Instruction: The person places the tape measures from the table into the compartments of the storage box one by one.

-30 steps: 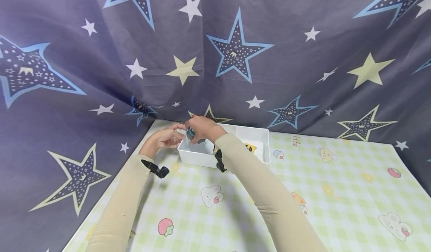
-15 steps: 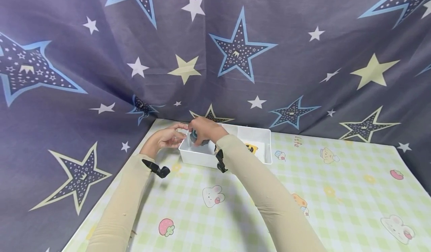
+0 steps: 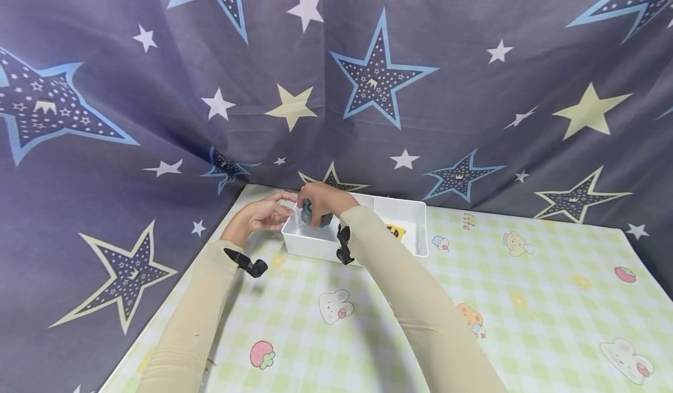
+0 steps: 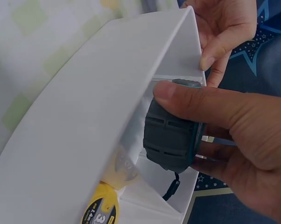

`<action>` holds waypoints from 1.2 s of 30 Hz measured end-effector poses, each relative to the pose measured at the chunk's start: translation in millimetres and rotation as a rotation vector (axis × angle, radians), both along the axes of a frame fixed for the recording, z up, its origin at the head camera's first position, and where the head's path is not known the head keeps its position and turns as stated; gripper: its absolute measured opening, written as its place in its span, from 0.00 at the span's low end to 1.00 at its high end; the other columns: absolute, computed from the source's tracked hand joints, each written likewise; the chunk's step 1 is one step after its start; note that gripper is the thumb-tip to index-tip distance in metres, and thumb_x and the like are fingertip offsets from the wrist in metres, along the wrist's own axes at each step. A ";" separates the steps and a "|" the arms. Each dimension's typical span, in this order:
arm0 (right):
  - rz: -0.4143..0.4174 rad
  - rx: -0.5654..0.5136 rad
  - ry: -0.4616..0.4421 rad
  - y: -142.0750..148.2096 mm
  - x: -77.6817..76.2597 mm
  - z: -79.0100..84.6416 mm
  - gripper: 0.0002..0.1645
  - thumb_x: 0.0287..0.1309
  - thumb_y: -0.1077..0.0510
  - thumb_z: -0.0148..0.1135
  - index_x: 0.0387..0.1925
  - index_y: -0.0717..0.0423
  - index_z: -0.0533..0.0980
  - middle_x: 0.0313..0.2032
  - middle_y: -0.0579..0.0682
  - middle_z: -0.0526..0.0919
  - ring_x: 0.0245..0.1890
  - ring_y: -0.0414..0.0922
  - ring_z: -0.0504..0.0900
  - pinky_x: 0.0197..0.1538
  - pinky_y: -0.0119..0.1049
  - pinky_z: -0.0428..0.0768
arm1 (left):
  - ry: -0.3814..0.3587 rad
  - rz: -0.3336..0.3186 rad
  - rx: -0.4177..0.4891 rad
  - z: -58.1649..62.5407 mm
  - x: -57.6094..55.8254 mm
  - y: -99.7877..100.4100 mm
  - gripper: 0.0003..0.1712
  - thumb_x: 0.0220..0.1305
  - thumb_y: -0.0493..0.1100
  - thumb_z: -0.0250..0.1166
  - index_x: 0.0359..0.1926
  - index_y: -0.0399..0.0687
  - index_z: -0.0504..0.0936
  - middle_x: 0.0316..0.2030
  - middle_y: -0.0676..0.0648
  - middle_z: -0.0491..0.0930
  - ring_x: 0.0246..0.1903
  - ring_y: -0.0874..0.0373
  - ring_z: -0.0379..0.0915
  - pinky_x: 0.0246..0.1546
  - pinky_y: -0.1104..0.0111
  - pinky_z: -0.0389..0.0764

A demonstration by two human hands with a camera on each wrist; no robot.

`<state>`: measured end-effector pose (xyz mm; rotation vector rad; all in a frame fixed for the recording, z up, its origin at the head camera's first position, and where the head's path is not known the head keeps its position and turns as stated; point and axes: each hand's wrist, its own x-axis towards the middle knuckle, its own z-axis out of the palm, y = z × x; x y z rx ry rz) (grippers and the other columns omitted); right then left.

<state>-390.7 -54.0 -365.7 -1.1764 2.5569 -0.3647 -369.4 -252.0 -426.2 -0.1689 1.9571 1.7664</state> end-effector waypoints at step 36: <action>-0.151 0.104 -0.120 -1.3 -8.0 -5.4 0.47 0.38 0.63 0.85 0.64 0.56 0.74 0.57 0.54 0.80 0.55 0.48 0.77 0.65 0.41 0.75 | -0.002 -0.025 0.023 -1.3 -2.3 -1.2 0.32 0.69 0.30 0.57 0.70 0.48 0.60 0.40 0.48 0.71 0.31 0.63 0.74 0.32 0.73 0.80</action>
